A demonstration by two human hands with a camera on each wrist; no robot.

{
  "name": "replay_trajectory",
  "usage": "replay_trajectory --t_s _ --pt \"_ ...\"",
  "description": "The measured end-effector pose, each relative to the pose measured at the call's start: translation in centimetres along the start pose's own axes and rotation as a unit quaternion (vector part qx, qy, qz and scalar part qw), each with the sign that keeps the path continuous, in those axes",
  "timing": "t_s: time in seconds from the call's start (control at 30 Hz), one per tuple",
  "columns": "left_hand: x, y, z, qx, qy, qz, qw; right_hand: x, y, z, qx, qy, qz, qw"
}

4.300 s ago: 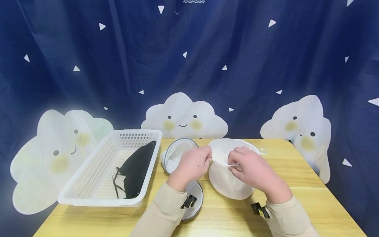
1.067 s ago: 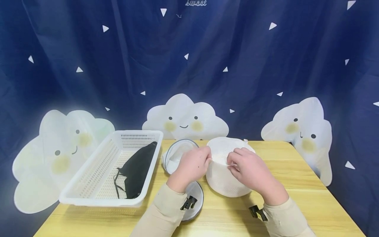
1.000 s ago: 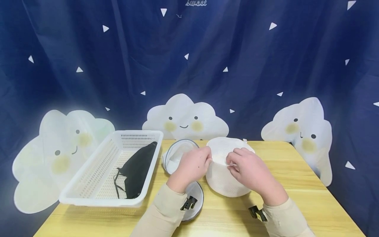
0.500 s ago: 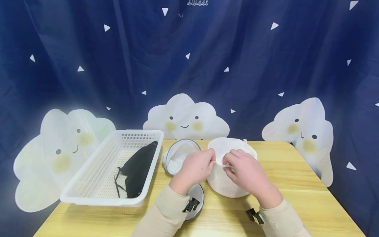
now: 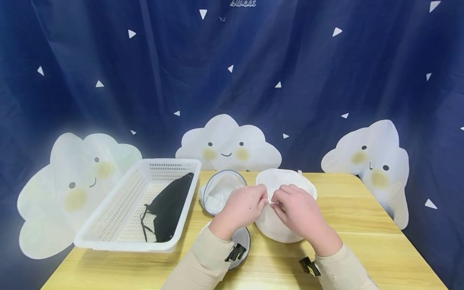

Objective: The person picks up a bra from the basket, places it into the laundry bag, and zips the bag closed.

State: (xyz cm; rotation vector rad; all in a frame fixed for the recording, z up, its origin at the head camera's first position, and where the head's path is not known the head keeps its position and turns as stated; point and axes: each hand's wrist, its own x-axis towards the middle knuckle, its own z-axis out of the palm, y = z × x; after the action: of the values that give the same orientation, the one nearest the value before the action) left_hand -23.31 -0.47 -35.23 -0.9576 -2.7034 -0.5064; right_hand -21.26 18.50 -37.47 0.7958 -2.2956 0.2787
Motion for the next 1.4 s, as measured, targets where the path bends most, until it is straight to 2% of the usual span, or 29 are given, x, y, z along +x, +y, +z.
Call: replay_trajectory --t_s 0.27,0.7,0.97,1.2,1.4 --pt "-0.1 -0.1 0.4 0.024 -0.027 0.004 0.9993 -0.1 0.0 -0.1 0.004 0.004 -0.018 1.000" --pt "-0.1 0.0 0.4 0.055 -0.028 0.001 0.9981 0.0 0.2 -0.3 0.002 -0.008 -0.017 1.000" --pt "0.1 -0.4 0.5 0.056 -0.011 0.021 0.9981 0.0 0.3 -0.6 0.001 -0.008 -0.017 1.000" --pt "-0.1 -1.7 0.4 0.046 0.012 0.013 0.9988 0.1 0.2 -0.9 0.003 -0.010 -0.025 1.000" --pt "-0.3 -1.9 0.1 0.035 0.015 0.024 0.9990 0.2 0.1 -1.1 0.007 -0.016 -0.026 1.000"
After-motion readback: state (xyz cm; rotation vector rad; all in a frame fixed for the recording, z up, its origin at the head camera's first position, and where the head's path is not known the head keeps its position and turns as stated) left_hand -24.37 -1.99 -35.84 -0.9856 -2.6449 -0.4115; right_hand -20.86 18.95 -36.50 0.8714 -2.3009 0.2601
